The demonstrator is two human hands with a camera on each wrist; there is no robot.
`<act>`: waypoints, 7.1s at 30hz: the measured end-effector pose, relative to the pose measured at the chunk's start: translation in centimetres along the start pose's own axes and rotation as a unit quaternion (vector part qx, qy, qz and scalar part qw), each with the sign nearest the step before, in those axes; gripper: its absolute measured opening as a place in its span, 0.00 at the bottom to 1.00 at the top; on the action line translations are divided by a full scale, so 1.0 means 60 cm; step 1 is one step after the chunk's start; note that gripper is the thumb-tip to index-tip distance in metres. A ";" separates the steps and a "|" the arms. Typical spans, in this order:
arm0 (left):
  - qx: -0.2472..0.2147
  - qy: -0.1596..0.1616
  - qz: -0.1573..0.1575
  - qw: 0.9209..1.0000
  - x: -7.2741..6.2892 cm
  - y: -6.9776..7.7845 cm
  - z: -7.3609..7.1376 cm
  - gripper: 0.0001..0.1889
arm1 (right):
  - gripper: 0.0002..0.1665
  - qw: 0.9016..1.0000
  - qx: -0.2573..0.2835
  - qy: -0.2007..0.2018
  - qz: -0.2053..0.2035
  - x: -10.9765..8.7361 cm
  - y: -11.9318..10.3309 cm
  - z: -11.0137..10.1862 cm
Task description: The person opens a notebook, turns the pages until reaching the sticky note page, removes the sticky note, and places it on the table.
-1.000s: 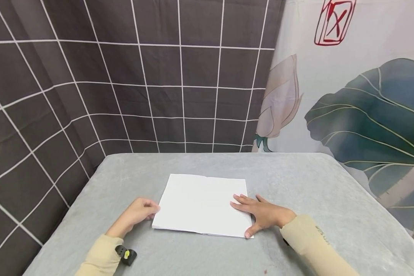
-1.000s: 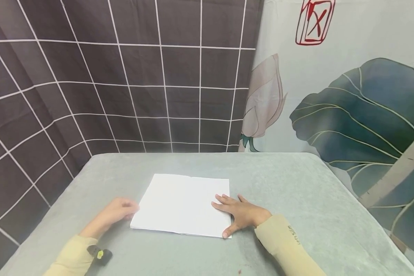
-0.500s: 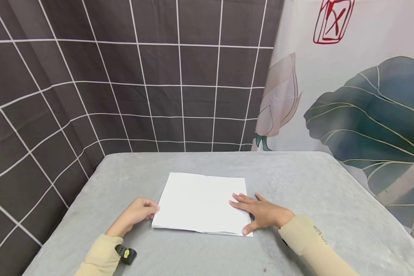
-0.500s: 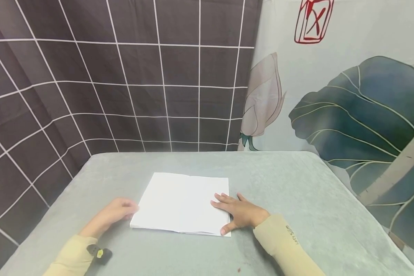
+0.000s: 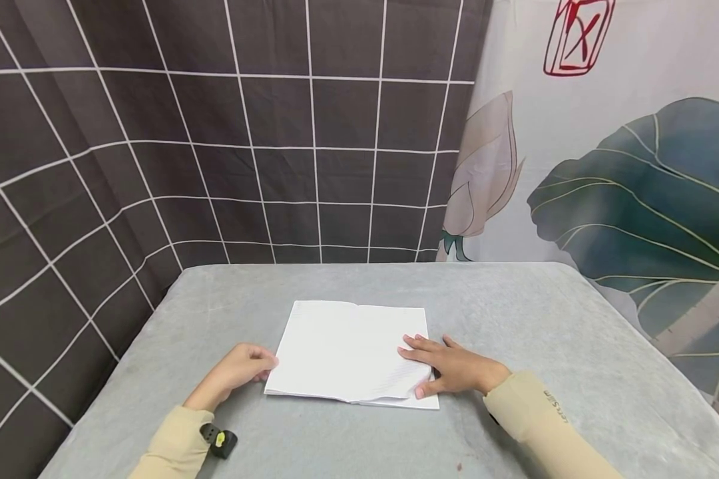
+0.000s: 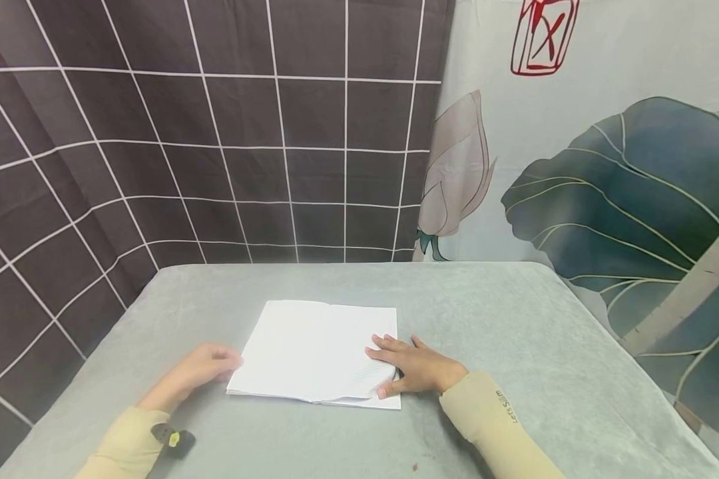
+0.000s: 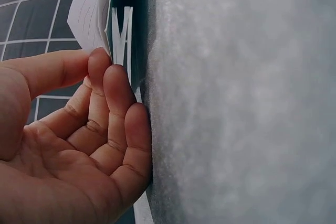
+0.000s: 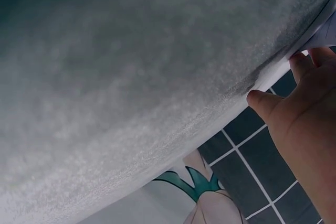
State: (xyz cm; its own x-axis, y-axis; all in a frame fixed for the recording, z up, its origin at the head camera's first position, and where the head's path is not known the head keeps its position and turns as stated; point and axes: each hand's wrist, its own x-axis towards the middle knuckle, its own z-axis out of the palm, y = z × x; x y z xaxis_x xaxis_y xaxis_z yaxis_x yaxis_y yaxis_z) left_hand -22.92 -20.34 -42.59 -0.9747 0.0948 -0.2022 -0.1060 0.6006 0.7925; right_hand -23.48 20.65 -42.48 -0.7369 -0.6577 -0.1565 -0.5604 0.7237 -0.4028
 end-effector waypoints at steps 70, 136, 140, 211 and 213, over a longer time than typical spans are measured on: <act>0.495 0.057 0.444 0.745 -0.031 0.191 0.238 0.10 | 0.52 1.000 -0.010 -0.004 0.017 0.001 0.001 0.002; -0.020 0.083 0.174 0.981 0.036 0.143 0.120 0.09 | 0.67 0.998 -0.003 0.043 0.043 -0.003 -0.003 -0.002; -0.066 0.094 0.142 0.983 0.045 0.132 0.105 0.12 | 0.67 0.998 -0.012 0.041 0.041 -0.002 -0.003 -0.001; -0.049 0.047 -0.013 0.998 0.029 0.012 0.009 0.16 | 0.63 0.999 0.025 -0.031 0.001 0.001 0.006 -0.005; -0.048 0.034 -0.011 0.998 0.029 0.010 0.009 0.16 | 0.63 0.999 0.025 -0.030 0.000 0.002 0.006 -0.004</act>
State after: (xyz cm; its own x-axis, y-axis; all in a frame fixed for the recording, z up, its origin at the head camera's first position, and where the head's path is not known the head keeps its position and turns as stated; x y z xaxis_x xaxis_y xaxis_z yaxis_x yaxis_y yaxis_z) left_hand -24.55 -19.40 -42.75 -0.9826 0.0264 -0.1840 -0.1433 0.5231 0.8402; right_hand -23.84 20.90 -42.43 -0.7121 -0.6702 -0.2089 -0.5397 0.7130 -0.4477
